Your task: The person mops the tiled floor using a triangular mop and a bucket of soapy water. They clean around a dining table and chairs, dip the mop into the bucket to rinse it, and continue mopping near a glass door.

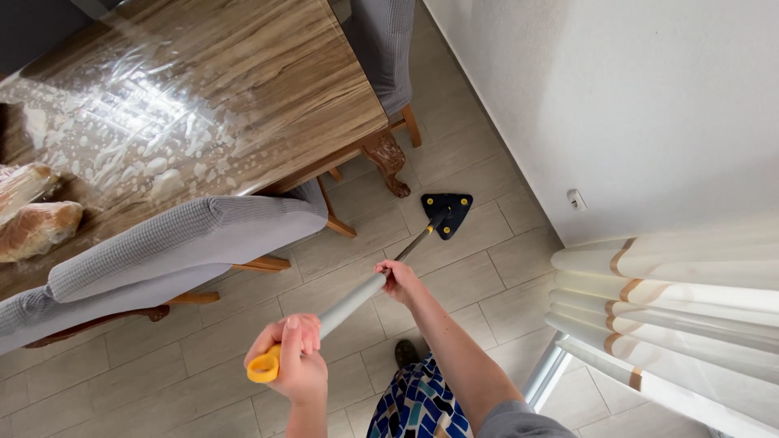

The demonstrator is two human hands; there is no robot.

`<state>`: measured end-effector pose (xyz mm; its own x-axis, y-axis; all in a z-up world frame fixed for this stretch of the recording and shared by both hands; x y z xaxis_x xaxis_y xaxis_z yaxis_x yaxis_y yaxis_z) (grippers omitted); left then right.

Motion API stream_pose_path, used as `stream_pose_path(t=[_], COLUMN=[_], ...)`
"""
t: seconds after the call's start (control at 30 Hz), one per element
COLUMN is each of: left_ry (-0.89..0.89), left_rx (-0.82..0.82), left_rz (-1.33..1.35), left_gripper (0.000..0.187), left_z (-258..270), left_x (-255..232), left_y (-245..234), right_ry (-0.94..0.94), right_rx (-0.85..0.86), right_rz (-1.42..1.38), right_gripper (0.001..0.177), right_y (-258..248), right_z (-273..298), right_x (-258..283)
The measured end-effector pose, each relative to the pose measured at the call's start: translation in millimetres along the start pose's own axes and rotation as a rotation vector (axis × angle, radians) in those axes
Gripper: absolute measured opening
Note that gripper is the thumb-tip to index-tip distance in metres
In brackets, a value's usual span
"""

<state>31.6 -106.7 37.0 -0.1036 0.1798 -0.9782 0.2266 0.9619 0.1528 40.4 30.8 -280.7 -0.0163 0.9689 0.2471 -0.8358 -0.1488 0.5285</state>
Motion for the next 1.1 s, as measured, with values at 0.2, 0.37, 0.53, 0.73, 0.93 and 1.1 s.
stream_pose_path(t=[0.2, 0.37, 0.53, 0.73, 0.93, 1.1], left_ry=[-0.128, -0.217, -0.244, -0.327, -0.425, -0.264], left_rx=[0.012, 0.024, 0.152, 0.21, 0.203, 0.59], left_rz=[0.09, 0.121, 0.149, 0.211, 0.122, 0.197], left_gripper=[0.044, 0.041, 0.043, 0.037, 0.042, 0.044], left_z=[-8.3, 13.3, 42.7, 76.0, 98.5, 100.9], left_x=[-9.7, -1.3, 4.9, 19.0, 10.1, -3.8], left_y=[-0.7, -8.6, -30.7, -102.9, -192.3, -252.6], right_ry=[-0.039, -0.056, -0.141, -0.115, -0.117, -0.168], right_rx=[-0.128, -0.135, -0.134, -0.214, -0.261, -0.247], right_rz=[-0.003, -0.181, -0.158, -0.247, -0.241, -0.34], right_gripper=[0.022, 0.011, 0.011, 0.006, 0.005, 0.011], right_y=[-23.6, -68.1, -109.0, -143.7, -148.0, -125.6], right_z=[17.9, 44.8, 65.0, 86.3, 102.6, 96.8], right_x=[-15.1, -32.4, -55.4, -130.3, -226.6, -275.9])
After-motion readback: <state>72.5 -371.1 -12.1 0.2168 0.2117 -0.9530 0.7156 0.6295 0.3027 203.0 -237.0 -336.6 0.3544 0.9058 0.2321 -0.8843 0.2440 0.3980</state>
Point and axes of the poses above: each hand's wrist, its own z-axis away from the middle knuckle, its own y-axis out of the palm, x = y × z, the point moved 1 cm from there along -z, towards the middle knuckle, and after that the axes turned 6 degrees about -y, right-handed, at the moved point
